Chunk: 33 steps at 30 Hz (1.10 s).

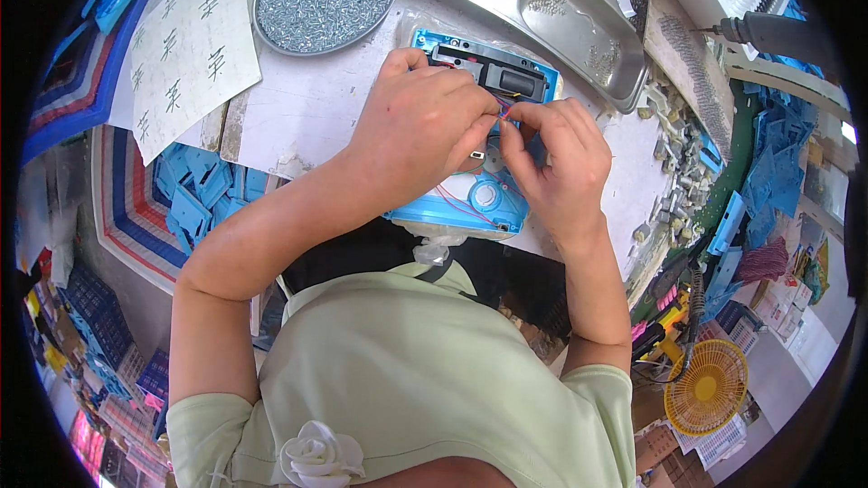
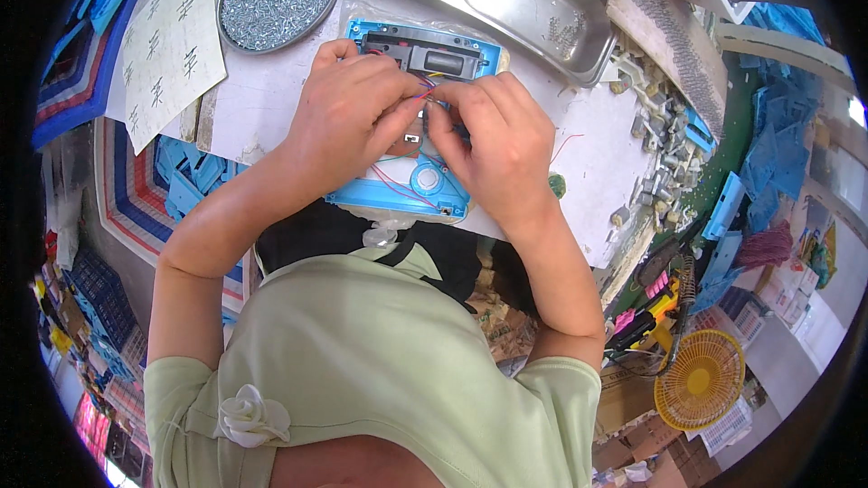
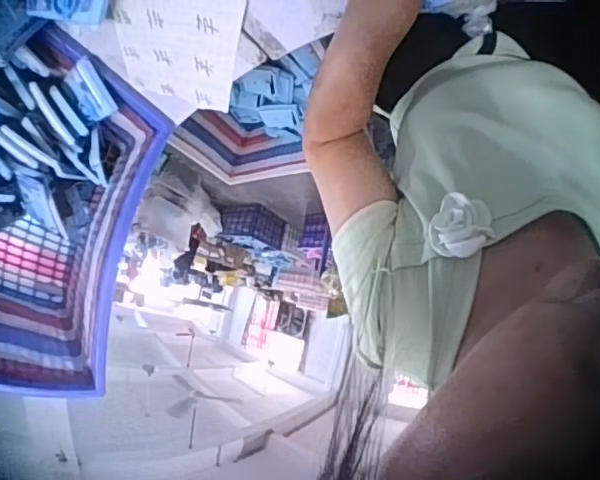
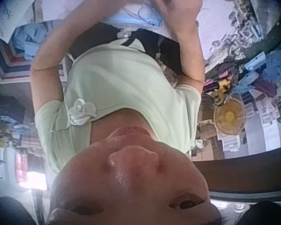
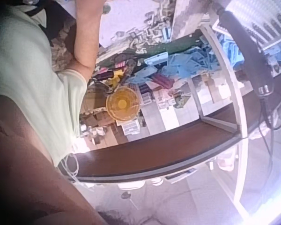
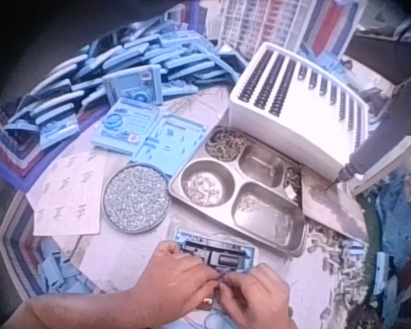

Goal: The recorder is assembling an electronic device, involving wiring, soldering, and using an electric screwdriver to close the blue casing.

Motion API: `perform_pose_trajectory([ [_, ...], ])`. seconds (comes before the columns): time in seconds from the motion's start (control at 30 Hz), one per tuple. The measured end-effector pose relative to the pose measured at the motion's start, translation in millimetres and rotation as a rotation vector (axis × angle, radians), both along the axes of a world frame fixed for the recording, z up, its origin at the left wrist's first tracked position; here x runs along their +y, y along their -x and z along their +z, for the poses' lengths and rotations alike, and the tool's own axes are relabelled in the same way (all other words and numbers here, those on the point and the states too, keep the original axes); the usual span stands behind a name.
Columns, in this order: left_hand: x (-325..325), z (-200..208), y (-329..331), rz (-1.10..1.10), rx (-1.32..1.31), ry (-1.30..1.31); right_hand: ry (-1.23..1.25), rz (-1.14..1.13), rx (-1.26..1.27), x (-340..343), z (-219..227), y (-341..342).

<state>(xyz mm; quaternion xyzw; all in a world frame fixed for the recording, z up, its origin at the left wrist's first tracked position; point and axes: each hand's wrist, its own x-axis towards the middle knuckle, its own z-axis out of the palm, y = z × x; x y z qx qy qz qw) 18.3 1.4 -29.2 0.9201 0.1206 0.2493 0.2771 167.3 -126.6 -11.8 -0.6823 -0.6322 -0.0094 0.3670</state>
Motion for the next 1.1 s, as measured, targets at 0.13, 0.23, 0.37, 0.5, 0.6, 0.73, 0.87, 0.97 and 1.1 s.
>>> perform_pose_trajectory([
  [0.13, -0.3, -1.5, 1.0, -0.01, 0.006, -0.016, 0.087, 0.015, -0.098, -0.8, 5.0, -5.1],
  [0.23, -0.1, -0.5, 0.8, -0.021, 0.002, -0.024, 0.142, 0.054, -0.173, 1.5, 11.6, -10.5],
  [0.37, 0.2, 0.2, 1.5, -0.038, 0.001, -0.055, 0.21, 0.098, -0.27, 4.0, 19.2, -13.4],
  [0.5, -1.1, -2.0, 4.1, -0.027, -0.017, -0.129, 0.288, 0.135, -0.341, 4.3, 23.2, -16.1],
  [0.6, -5.1, -1.9, 9.6, -0.024, -0.066, -0.096, 0.355, 0.132, -0.338, 5.9, 27.5, -15.7],
  [0.73, -6.2, -1.0, 11.9, -0.026, -0.062, -0.119, 0.443, 0.119, -0.353, 9.7, 32.6, -12.6],
  [0.87, -3.2, 2.4, 13.5, -0.057, -0.004, -0.139, 0.563, 0.161, -0.43, 19.3, 39.1, -11.7],
  [0.97, -2.0, 3.5, 15.1, -0.075, 0.022, -0.139, 0.662, 0.182, -0.475, 25.1, 46.7, -9.8],
  [1.1, 0.4, 2.2, 16.2, -0.112, -0.006, -0.098, 0.789, 0.161, -0.443, 23.4, 55.3, -7.8],
])
